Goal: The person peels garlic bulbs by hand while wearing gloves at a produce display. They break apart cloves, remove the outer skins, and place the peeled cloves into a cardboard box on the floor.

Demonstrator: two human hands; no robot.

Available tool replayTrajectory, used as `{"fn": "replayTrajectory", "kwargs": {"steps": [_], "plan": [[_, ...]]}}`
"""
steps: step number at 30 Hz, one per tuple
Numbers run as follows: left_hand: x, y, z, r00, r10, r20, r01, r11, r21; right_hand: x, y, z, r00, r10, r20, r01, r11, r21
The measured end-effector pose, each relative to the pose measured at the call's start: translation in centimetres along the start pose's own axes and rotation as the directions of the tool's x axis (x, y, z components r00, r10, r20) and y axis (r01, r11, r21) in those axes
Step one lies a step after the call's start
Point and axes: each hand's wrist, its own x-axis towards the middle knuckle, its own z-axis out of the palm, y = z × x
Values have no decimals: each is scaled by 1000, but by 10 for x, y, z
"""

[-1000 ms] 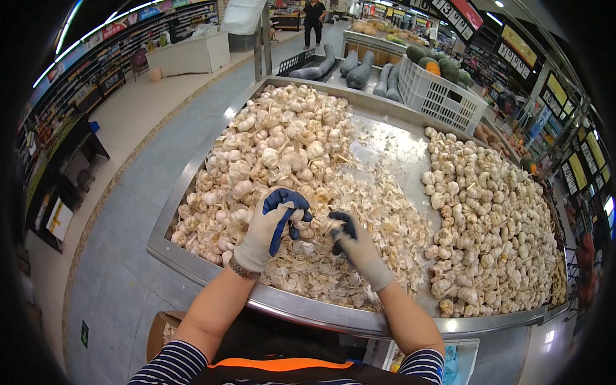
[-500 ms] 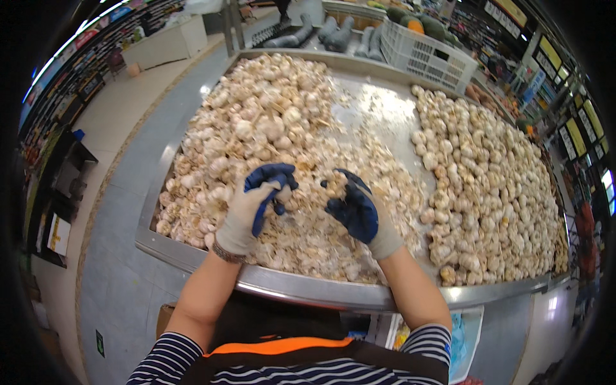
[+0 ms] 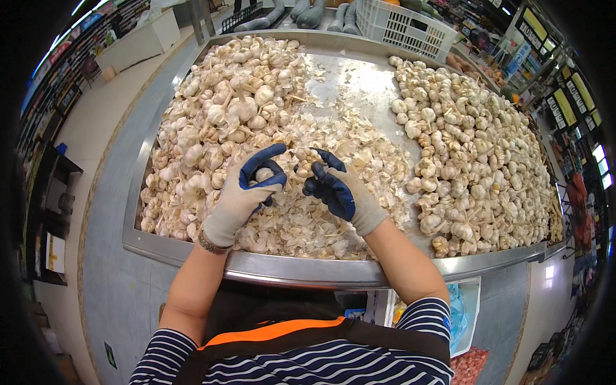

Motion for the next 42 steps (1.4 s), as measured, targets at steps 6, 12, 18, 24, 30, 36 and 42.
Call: {"fn": "replayTrajectory", "kwargs": {"steps": [6,12,18,24,30,36,42], "plan": [[-3,-1,4,995,-50,85,47,998,34,-7,-7,19,999,6,-38,-22,891,-453],[-2,-6,15,982,-115,149,133,984,-116,-10,1,19,960,-282,9,226,750,-621],[10,-31,-28,945,-228,234,322,532,-783,-16,-20,26,838,-435,330,105,-465,-879],[17,-31,-14,977,-24,214,207,389,-898,-23,-25,34,924,-372,83,275,499,-822],[1,-29,13,980,188,60,-178,973,-148,-17,6,44,971,217,104,-216,976,-23],[4,-15,26,859,462,221,-507,824,251,6,28,-1,915,-4,403,-245,789,564],[0,-10,15,846,516,131,-532,819,213,-7,12,24,975,23,220,-109,915,389]]}}
